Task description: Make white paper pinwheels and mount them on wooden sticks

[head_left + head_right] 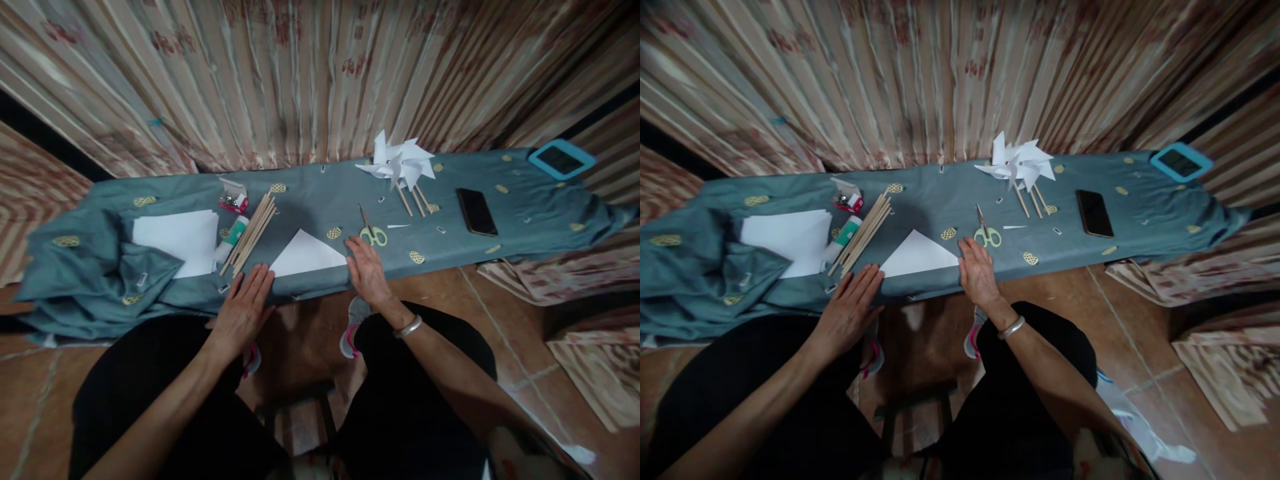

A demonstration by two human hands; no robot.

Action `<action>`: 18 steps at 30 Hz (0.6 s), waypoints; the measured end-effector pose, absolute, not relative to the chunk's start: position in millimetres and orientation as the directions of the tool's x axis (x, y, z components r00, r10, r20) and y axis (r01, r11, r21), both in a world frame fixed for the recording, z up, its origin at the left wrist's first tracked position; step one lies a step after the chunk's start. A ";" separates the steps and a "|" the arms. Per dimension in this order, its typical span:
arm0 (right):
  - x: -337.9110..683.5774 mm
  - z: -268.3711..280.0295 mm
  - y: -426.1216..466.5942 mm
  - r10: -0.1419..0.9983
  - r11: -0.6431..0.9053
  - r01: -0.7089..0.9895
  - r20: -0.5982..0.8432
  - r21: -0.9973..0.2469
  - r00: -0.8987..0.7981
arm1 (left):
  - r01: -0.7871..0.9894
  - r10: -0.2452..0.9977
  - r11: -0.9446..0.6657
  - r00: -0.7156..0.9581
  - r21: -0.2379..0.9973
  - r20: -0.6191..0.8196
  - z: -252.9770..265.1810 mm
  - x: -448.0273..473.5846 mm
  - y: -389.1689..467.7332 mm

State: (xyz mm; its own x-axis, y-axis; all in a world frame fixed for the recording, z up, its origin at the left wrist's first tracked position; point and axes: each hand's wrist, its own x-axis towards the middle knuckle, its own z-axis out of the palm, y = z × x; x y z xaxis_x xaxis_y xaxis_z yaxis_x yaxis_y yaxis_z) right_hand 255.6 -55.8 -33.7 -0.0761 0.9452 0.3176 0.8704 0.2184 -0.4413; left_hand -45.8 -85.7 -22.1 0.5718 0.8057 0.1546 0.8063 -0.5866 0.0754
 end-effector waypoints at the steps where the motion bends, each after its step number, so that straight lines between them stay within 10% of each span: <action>1: 256.0 -34.8 -55.9 0.944 0.223 0.868 0.322 -0.444 -0.078 | 0.818 0.817 -0.570 0.555 0.077 0.155 -22.6 -50.0 -88.0; 18: 263.2 -20.1 -28.0 0.980 0.132 0.611 0.194 -0.781 0.037 | 0.841 0.835 -0.528 0.489 0.119 0.251 -31.4 -47.5 -95.7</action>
